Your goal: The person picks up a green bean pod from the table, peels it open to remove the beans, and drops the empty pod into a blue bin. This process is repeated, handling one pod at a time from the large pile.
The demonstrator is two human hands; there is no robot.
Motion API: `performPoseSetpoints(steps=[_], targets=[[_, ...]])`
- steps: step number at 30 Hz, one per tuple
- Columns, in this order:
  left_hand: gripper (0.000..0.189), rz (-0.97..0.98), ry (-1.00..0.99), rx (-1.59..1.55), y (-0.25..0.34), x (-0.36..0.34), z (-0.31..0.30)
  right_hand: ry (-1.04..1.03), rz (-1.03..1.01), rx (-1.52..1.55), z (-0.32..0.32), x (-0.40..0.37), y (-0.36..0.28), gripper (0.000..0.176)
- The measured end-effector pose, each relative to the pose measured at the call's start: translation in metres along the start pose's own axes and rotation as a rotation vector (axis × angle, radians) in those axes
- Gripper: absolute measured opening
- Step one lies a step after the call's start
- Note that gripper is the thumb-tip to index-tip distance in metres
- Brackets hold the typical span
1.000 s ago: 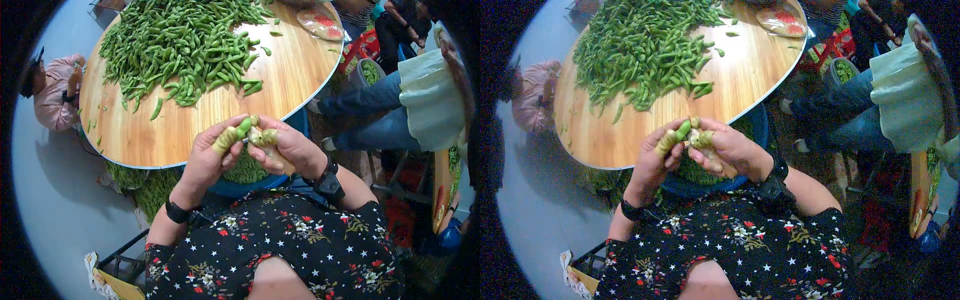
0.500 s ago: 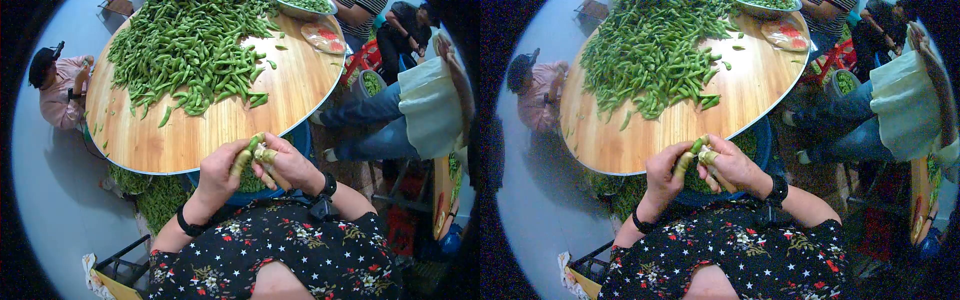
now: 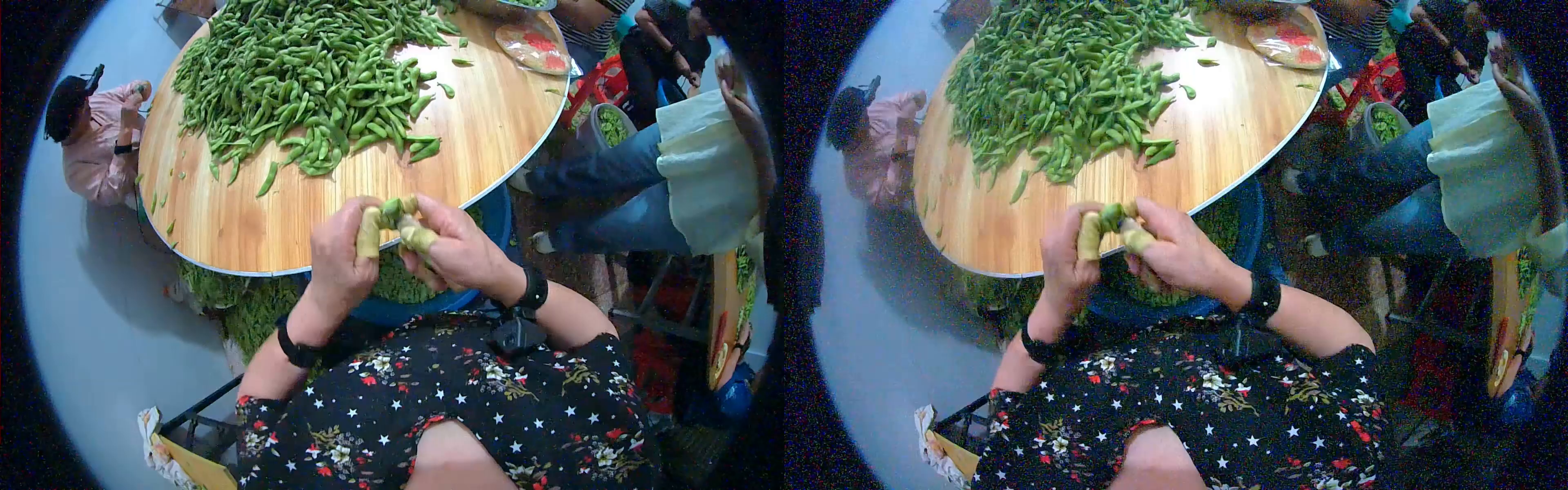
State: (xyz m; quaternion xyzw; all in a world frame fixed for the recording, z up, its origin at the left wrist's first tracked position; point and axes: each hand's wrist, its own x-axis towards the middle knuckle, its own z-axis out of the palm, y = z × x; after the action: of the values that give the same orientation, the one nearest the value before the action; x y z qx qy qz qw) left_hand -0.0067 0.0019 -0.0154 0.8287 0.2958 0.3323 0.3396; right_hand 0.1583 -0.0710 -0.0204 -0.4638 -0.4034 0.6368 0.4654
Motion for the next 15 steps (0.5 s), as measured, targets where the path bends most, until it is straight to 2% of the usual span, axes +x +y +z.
performPoseSetpoints(steps=[2,3,5,6,7,8,9,11,12,15], targets=[[0.016,0.017,-0.001,0.04,0.001,-0.007,0.003,-0.026,0.005,-0.338,-0.011,-0.009,-0.007,0.024],[0.016,0.023,-0.002,0.08,0.0,-0.011,0.005,-0.025,0.003,-0.343,-0.013,-0.011,-0.006,0.024],[0.023,0.048,-0.052,0.097,0.0,-0.016,0.008,0.185,-0.348,-0.658,-0.014,-0.018,0.0,0.03],[0.029,0.082,-0.102,0.097,0.003,-0.017,0.01,0.242,-0.463,-0.545,-0.008,-0.017,0.002,0.031],[0.036,0.116,-0.15,0.1,0.006,-0.017,0.011,0.241,-0.462,-0.546,-0.008,-0.015,0.005,0.031],[0.048,0.098,-0.218,0.096,0.009,-0.019,0.009,0.264,-0.578,-0.69,-0.01,-0.01,0.01,0.032],[0.048,0.099,-0.217,0.099,0.012,-0.02,0.007,0.287,-0.696,-0.833,-0.012,-0.007,0.013,0.032],[0.053,0.086,-0.278,0.07,0.017,-0.022,0.003,0.25,-0.65,-0.864,-0.012,-0.007,0.015,0.032],[0.04,0.057,-0.263,0.106,0.024,-0.024,0.002,0.214,-0.595,-0.895,-0.011,-0.009,0.017,0.032],[0.041,0.064,-0.265,0.095,0.026,-0.029,0.003,0.234,-0.608,-0.855,-0.005,-0.011,0.016,0.029]])
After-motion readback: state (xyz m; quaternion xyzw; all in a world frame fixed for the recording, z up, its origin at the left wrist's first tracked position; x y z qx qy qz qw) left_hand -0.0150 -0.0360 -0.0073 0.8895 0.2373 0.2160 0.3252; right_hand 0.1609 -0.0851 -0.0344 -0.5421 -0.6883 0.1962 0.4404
